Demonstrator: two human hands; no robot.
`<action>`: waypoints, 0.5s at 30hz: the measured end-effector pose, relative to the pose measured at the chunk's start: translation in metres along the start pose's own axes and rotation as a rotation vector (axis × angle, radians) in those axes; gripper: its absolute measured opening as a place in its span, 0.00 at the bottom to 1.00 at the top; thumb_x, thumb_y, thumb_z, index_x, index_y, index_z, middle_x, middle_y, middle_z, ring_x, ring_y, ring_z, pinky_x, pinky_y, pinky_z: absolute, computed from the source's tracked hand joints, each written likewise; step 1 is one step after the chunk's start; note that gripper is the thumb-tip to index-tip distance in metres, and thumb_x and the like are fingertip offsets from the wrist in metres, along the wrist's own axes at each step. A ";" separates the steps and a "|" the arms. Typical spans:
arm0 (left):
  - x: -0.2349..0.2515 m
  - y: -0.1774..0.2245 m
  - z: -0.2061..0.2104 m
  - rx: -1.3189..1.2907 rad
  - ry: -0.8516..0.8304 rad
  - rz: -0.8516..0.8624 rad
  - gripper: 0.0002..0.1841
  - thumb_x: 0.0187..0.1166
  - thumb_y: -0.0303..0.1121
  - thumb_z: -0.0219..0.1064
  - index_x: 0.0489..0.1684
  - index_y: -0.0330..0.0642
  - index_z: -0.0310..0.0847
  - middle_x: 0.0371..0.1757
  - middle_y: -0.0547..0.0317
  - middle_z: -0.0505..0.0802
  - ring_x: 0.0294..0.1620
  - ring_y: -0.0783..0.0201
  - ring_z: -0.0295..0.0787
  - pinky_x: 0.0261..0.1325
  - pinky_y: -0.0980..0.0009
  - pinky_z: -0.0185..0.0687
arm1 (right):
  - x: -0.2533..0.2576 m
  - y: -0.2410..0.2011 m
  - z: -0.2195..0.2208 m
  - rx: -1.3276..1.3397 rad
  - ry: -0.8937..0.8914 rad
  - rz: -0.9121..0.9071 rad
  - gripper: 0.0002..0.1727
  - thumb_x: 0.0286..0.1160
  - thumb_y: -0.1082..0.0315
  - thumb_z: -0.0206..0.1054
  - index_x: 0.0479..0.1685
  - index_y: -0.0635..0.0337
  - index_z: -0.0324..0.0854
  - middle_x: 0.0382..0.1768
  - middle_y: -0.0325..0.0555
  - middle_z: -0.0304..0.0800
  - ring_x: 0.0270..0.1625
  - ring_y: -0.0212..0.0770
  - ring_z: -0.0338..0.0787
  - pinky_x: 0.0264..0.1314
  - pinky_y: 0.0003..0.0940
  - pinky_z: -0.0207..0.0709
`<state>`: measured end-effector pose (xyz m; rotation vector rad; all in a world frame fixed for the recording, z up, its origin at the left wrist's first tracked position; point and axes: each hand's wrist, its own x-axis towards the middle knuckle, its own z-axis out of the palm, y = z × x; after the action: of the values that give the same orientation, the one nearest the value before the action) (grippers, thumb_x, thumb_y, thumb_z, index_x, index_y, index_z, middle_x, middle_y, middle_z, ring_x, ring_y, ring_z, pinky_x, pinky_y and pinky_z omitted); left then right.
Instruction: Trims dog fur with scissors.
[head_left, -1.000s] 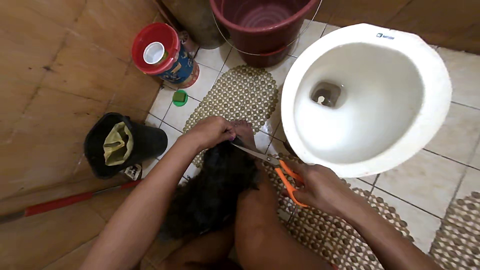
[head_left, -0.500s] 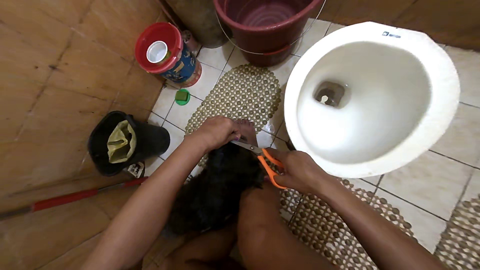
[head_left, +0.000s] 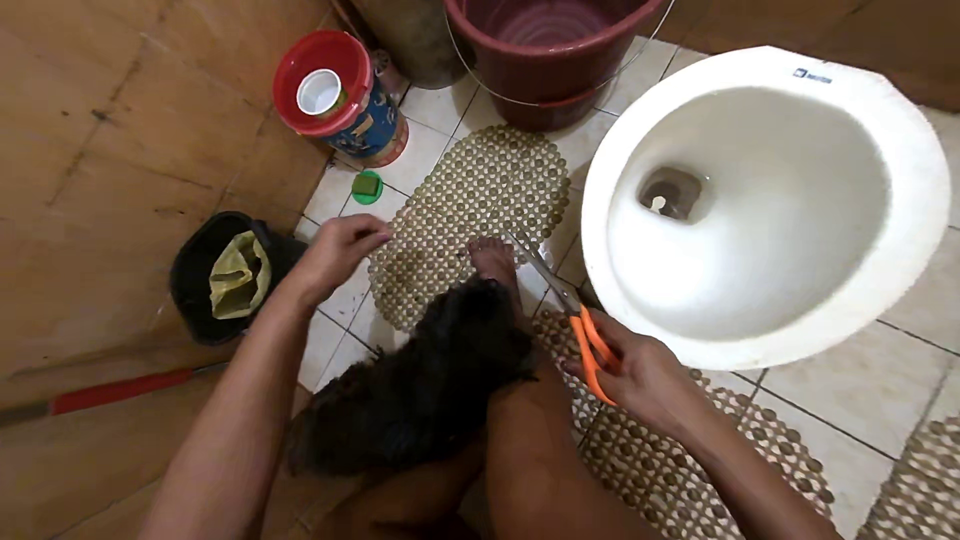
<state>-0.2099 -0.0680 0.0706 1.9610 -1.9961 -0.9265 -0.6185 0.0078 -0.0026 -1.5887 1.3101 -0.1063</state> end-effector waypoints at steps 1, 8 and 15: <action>-0.010 -0.026 -0.008 0.017 0.054 -0.094 0.09 0.87 0.28 0.65 0.47 0.31 0.88 0.47 0.46 0.93 0.46 0.57 0.90 0.56 0.51 0.85 | -0.002 0.003 0.002 0.008 0.003 0.012 0.41 0.68 0.46 0.76 0.82 0.56 0.73 0.36 0.46 0.91 0.36 0.46 0.88 0.43 0.54 0.83; -0.093 -0.160 -0.050 0.034 0.450 -0.725 0.15 0.90 0.35 0.62 0.56 0.30 0.87 0.55 0.33 0.91 0.58 0.38 0.89 0.67 0.37 0.78 | -0.001 0.000 0.014 0.082 0.035 -0.029 0.42 0.64 0.58 0.80 0.80 0.68 0.73 0.43 0.56 0.94 0.41 0.52 0.93 0.48 0.58 0.86; -0.113 -0.231 -0.059 0.026 0.532 -0.957 0.17 0.91 0.36 0.59 0.63 0.32 0.85 0.63 0.33 0.90 0.68 0.35 0.85 0.74 0.36 0.72 | 0.017 -0.030 0.019 0.114 -0.017 0.025 0.40 0.70 0.63 0.79 0.79 0.76 0.68 0.53 0.63 0.90 0.50 0.47 0.91 0.60 0.46 0.83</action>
<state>0.0267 0.0386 0.0219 2.8105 -0.7485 -0.4001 -0.5799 0.0031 0.0020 -1.4732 1.2882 -0.1494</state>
